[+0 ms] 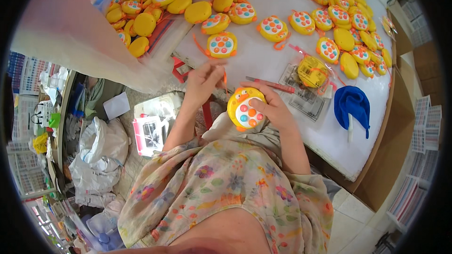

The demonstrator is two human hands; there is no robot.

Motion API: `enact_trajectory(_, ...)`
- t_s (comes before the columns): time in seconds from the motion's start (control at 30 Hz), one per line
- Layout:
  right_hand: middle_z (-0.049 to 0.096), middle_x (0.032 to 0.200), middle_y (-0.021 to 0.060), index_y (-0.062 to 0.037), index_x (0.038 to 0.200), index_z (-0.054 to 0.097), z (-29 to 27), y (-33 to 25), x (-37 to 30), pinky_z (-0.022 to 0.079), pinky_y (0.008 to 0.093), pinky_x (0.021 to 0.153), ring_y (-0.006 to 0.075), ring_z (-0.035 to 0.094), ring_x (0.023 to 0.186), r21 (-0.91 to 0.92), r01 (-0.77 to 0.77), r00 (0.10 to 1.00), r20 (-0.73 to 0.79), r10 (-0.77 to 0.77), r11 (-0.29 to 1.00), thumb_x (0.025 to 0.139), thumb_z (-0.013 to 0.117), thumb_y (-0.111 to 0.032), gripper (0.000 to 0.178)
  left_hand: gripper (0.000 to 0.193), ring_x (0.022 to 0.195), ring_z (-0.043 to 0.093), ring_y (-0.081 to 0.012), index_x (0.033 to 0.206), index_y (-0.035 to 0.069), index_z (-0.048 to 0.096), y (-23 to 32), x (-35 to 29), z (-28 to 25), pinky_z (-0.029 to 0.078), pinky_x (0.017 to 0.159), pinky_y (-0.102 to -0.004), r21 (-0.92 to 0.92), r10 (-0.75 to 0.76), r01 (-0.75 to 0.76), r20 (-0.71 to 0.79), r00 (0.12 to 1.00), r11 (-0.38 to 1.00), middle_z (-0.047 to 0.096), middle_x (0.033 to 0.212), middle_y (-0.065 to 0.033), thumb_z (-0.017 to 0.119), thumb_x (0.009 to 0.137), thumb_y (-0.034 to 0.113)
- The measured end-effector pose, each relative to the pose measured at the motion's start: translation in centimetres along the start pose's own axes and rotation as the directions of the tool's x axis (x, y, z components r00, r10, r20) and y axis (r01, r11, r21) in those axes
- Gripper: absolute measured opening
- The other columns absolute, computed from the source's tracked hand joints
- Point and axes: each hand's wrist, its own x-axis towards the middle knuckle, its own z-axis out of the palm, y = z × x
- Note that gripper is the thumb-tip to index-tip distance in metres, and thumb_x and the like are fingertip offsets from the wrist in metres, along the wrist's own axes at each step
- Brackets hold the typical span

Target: Sorting and inspecting yellow round toys with floral patterns on a table in a factory setting.

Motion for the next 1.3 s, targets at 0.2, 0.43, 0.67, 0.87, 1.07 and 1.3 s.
enact_trajectory(0.2,0.054,0.122,0.013,-0.0051,0.134,0.039,-1.1,-3.3,1.7,0.044,0.0367,0.094,0.0232,0.055,0.111,0.197,0.429,0.807,-0.523,-0.276,0.881,0.093,0.049,-0.025,0.047,0.044,0.114,0.046,-0.0349,0.115,0.007,0.054,-1.6,4.6,1.0,0.041,0.091,-0.0454,0.815,0.657,-0.292,-0.138,0.741,0.501,0.051,0.12,-0.0146,0.07,0.075,0.017)
enact_trajectory(0.43,0.058,0.112,0.017,-0.0052,0.134,0.038,-2.1,0.7,1.7,0.046,0.0371,0.089,0.0283,0.057,0.102,0.339,0.355,0.912,-0.33,-0.243,0.871,0.096,0.042,-0.023,0.042,0.044,0.124,0.037,-0.0353,0.106,0.009,0.052,-4.3,4.9,1.9,0.03,0.1,-0.0503,0.787,0.544,-0.26,-0.111,0.832,0.559,0.047,0.128,-0.0096,0.072,0.067,0.015)
enact_trajectory(0.67,0.064,0.102,0.0127,-0.0083,0.126,0.05,-0.2,-7.2,-2.1,0.052,0.0387,0.072,0.0224,0.064,0.085,0.687,0.571,0.492,0.152,-0.857,0.45,0.087,0.061,-0.024,0.043,0.043,0.116,0.044,-0.0295,0.106,0.01,0.052,-2.8,1.9,2.2,0.041,0.089,-0.0381,0.352,0.407,-0.298,-0.293,0.865,0.887,0.047,0.125,-0.0132,0.072,0.067,0.006)
enact_trajectory(0.87,0.053,0.122,0.0118,-0.0053,0.132,0.041,-2.5,-2.4,-0.1,0.046,0.0418,0.09,0.0238,0.053,0.113,0.02,0.277,0.94,-0.213,-0.266,0.961,0.091,0.055,-0.032,0.051,0.049,0.117,0.041,-0.0324,0.11,0.01,0.052,0.5,0.5,5.1,0.041,0.09,-0.0373,0.274,0.453,-0.374,-0.337,0.825,0.886,0.041,0.129,-0.0176,0.075,0.067,0.008)
enact_trajectory(1.07,0.042,0.133,0.0104,-0.0026,0.138,0.029,1.5,-1.3,1.6,0.046,0.0321,0.094,0.0184,0.05,0.114,0.176,0.307,0.906,-0.356,-0.231,0.935,0.098,0.04,-0.019,0.045,0.067,0.13,0.029,-0.0354,0.122,0.009,0.045,1.0,-1.0,7.4,0.034,0.1,-0.0441,0.436,0.582,-0.491,-0.097,0.807,0.754,0.027,0.14,-0.0193,0.079,0.064,0.012)
enact_trajectory(1.3,0.049,0.128,0.0125,-0.0081,0.144,0.023,0.8,-4.3,-2.0,0.053,0.0262,0.072,0.0184,0.058,0.104,-0.454,0.022,0.961,-0.236,-0.144,0.891,0.097,0.044,-0.029,0.056,0.06,0.101,0.054,-0.014,0.133,0.006,0.035,1.7,-1.1,6.7,0.05,0.081,-0.0284,-0.413,0.023,0.016,0.089,0.996,0.911,0.048,0.117,-0.01,0.067,0.082,0.009)
